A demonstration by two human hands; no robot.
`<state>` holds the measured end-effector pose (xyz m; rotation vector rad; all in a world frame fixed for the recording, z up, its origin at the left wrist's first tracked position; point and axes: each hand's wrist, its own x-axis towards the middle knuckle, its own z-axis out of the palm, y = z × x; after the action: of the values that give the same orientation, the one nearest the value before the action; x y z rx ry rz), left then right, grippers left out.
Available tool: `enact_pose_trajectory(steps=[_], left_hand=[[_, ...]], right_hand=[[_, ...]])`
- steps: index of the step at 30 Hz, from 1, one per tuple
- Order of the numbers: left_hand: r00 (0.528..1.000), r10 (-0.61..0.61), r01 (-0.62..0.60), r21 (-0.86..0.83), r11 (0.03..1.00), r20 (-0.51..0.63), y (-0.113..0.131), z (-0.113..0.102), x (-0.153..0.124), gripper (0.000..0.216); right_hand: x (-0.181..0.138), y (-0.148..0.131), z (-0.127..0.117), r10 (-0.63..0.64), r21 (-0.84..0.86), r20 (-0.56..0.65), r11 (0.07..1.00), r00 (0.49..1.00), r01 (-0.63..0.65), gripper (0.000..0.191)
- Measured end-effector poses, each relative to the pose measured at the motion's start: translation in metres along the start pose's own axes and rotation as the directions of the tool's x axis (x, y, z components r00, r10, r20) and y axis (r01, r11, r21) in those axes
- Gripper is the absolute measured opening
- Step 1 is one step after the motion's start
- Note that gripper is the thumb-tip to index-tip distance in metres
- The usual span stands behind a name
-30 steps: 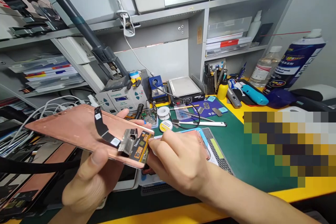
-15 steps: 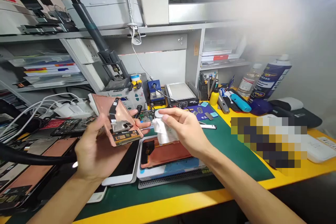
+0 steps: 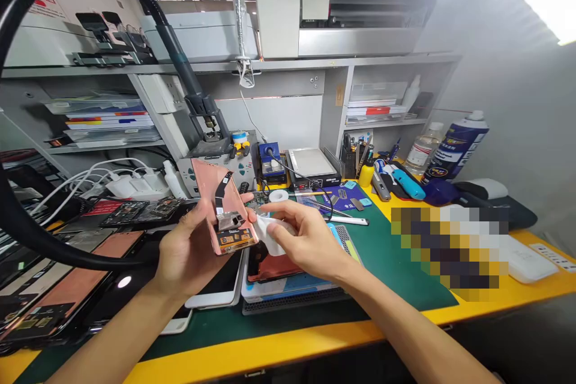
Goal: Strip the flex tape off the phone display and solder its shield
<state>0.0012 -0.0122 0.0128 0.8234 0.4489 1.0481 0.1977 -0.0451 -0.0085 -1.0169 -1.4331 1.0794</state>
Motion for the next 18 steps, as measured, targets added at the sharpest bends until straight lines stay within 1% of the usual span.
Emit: enact_pose_trajectory(steps=[3, 8, 14, 18], left_hand=[[1.0, -0.005, 0.004, -0.012, 1.0, -0.007, 0.0004, 0.0001, -0.0002, 0.05], [0.998, -0.031, 0.028, -0.065, 0.998, -0.057, 0.0037, -0.0028, -0.0003, 0.043], [0.991, -0.051, 0.044, -0.058, 0.997, -0.125, 0.0068, -0.0028, 0.0007, 0.041], [0.987, -0.086, 0.078, -0.065, 0.995, -0.138, 0.0061, -0.0006, 0.0008, 0.037]], right_hand=[[0.0, -0.0004, 0.0005, 0.031, -0.004, 0.025, 1.0, 0.999, -0.031, 0.037], [0.0028, 0.0, -0.0031, 0.119, 0.039, 0.019, 0.992, 0.993, -0.12, 0.045], [0.0032, -0.0016, -0.0056, 0.213, 0.105, 0.033, 0.971, 0.977, -0.215, 0.037], [0.0035, -0.0089, -0.0063, 0.21, 0.13, 0.051, 0.968, 0.976, -0.215, 0.027]])
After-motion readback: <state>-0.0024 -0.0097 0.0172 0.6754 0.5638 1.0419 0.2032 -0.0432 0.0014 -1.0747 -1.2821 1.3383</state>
